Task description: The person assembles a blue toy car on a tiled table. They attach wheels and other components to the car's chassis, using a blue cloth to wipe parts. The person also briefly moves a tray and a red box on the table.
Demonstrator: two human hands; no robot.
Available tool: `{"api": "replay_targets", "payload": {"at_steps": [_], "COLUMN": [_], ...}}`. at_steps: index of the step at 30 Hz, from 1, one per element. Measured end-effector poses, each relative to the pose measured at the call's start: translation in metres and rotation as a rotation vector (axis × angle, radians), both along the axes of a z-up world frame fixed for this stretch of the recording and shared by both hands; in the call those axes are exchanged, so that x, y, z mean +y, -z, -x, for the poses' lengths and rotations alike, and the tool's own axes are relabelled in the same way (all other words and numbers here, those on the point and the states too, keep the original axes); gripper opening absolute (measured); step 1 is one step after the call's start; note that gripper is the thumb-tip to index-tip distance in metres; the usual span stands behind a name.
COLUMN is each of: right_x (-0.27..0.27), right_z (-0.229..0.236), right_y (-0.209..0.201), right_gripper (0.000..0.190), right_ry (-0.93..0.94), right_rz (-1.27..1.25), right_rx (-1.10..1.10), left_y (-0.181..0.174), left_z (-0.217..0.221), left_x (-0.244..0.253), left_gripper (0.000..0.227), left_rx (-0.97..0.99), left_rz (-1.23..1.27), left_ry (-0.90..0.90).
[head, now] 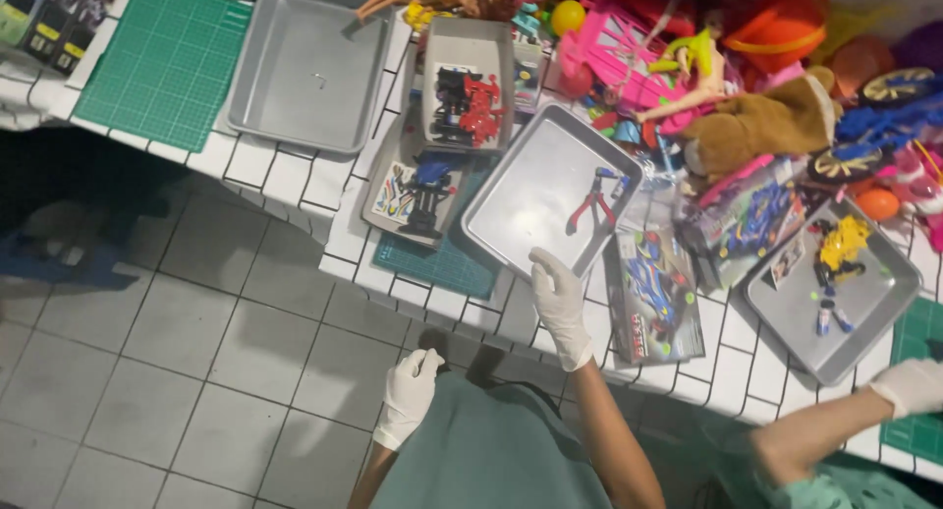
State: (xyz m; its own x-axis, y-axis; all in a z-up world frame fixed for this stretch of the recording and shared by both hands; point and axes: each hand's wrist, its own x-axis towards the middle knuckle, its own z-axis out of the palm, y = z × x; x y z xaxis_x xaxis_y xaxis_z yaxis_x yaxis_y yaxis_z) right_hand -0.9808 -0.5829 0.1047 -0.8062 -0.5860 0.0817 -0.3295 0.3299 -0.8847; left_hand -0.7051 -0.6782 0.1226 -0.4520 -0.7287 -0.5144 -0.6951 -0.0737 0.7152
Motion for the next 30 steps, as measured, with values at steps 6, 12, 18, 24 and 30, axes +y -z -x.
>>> {"api": "replay_targets", "payload": {"at_steps": [6, 12, 18, 24, 30], "right_x": [-0.148, -0.347, -0.51, -0.568, -0.576], "right_z": [0.01, 0.011, 0.029, 0.032, 0.037], "right_y": [-0.013, -0.008, 0.051, 0.102, 0.135], "right_gripper": [0.025, 0.033, 0.038, 0.028, 0.024], "right_ry": [-0.362, -0.555, -0.46, -0.358, -0.321], "right_rz": [0.055, -0.106, -0.462, -0.509, -0.414], "right_rx": [0.3, 0.423, 0.271, 0.347, 0.224], "left_y": [0.025, 0.004, -0.008, -0.004, -0.01], "left_z": [-0.029, -0.046, -0.097, -0.135, -0.135], "left_x": [-0.025, -0.104, -0.205, -0.287, -0.324], "left_gripper": [0.042, 0.037, 0.037, 0.042, 0.044], "left_rx": [0.066, -0.049, -0.16, -0.319, -0.272], "left_rz": [0.075, -0.061, -0.091, -0.182, -0.156], "left_ry": [-0.271, -0.471, -0.6, -0.671, -0.626]}}
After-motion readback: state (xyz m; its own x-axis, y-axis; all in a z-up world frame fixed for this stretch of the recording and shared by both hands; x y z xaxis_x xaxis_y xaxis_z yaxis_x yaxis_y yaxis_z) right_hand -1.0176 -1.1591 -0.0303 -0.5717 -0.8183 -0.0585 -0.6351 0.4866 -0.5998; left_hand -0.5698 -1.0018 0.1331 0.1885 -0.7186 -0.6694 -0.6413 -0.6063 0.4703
